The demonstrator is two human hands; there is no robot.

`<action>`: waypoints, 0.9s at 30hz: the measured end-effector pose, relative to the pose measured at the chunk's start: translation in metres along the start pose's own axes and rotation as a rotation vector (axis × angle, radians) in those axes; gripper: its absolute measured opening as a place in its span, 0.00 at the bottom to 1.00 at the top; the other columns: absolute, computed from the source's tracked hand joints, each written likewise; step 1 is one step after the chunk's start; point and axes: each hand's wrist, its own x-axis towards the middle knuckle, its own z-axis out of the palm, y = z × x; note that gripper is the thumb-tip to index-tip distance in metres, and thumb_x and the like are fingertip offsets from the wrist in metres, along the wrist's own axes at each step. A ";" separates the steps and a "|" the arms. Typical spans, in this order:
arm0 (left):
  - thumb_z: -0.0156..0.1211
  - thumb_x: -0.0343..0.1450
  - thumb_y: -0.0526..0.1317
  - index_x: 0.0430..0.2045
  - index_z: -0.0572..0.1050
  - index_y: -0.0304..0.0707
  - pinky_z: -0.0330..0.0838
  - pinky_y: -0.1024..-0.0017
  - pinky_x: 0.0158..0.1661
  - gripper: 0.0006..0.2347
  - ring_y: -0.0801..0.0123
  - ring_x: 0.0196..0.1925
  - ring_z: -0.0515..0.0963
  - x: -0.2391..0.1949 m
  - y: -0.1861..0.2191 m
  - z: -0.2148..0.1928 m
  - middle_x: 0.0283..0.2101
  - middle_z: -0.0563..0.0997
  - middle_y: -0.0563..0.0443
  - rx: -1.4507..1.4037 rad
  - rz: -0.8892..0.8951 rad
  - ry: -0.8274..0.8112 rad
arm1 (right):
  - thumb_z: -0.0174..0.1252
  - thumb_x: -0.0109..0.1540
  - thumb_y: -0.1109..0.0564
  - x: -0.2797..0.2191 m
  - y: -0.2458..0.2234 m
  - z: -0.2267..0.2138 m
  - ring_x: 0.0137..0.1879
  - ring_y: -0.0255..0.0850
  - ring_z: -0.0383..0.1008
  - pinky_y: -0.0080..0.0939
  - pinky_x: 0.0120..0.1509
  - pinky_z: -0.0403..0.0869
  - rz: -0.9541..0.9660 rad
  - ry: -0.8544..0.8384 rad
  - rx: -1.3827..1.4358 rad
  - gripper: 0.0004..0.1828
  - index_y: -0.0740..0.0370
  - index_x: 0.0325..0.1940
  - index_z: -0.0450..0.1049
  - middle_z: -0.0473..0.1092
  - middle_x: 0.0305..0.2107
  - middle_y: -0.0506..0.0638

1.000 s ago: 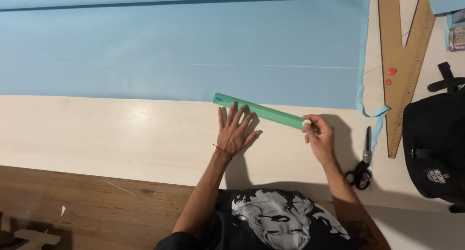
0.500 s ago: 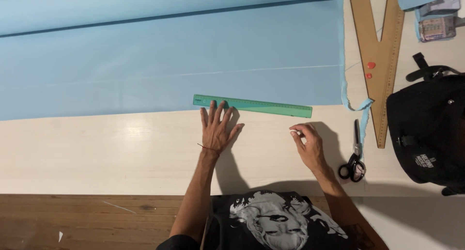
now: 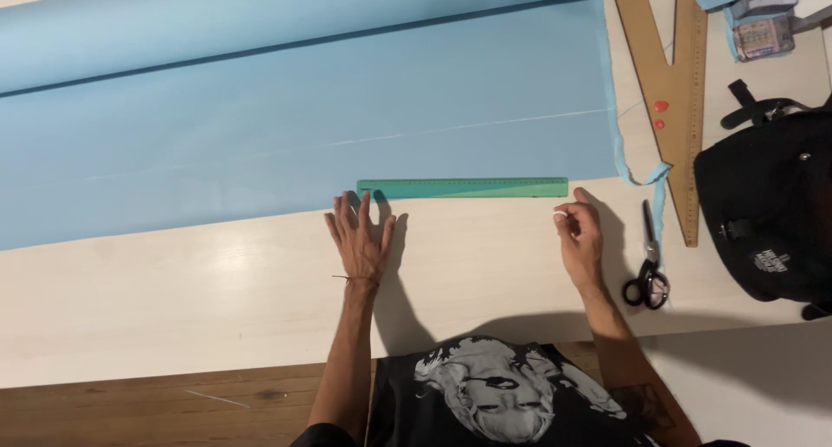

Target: Marking straight lines on a blue leather sheet using a ruler and chalk

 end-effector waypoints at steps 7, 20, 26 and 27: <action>0.68 0.78 0.67 0.77 0.74 0.55 0.48 0.39 0.86 0.33 0.49 0.88 0.66 0.010 -0.004 -0.008 0.84 0.68 0.41 -0.261 0.006 -0.060 | 0.61 0.79 0.58 0.010 0.008 0.023 0.49 0.32 0.71 0.30 0.52 0.75 0.102 0.073 0.119 0.06 0.60 0.59 0.80 0.72 0.70 0.55; 0.78 0.74 0.61 0.64 0.83 0.54 0.48 0.43 0.87 0.26 0.43 0.88 0.65 0.006 -0.026 -0.016 0.81 0.71 0.42 -0.695 0.058 -0.076 | 0.62 0.80 0.62 0.000 0.032 0.028 0.43 0.23 0.70 0.21 0.43 0.67 0.163 0.322 0.547 0.06 0.54 0.61 0.79 0.78 0.68 0.51; 0.80 0.73 0.57 0.57 0.85 0.55 0.48 0.43 0.86 0.21 0.42 0.88 0.65 0.008 -0.024 -0.025 0.81 0.71 0.42 -0.721 0.050 -0.111 | 0.61 0.80 0.63 0.000 0.029 0.029 0.42 0.24 0.70 0.22 0.41 0.67 0.149 0.320 0.564 0.06 0.56 0.61 0.79 0.77 0.67 0.51; 0.80 0.73 0.57 0.57 0.85 0.56 0.48 0.43 0.86 0.21 0.42 0.88 0.65 0.008 -0.024 -0.024 0.81 0.71 0.42 -0.726 0.042 -0.117 | 0.61 0.80 0.63 0.000 0.028 0.030 0.41 0.24 0.70 0.21 0.41 0.66 0.158 0.312 0.571 0.06 0.56 0.61 0.79 0.77 0.67 0.50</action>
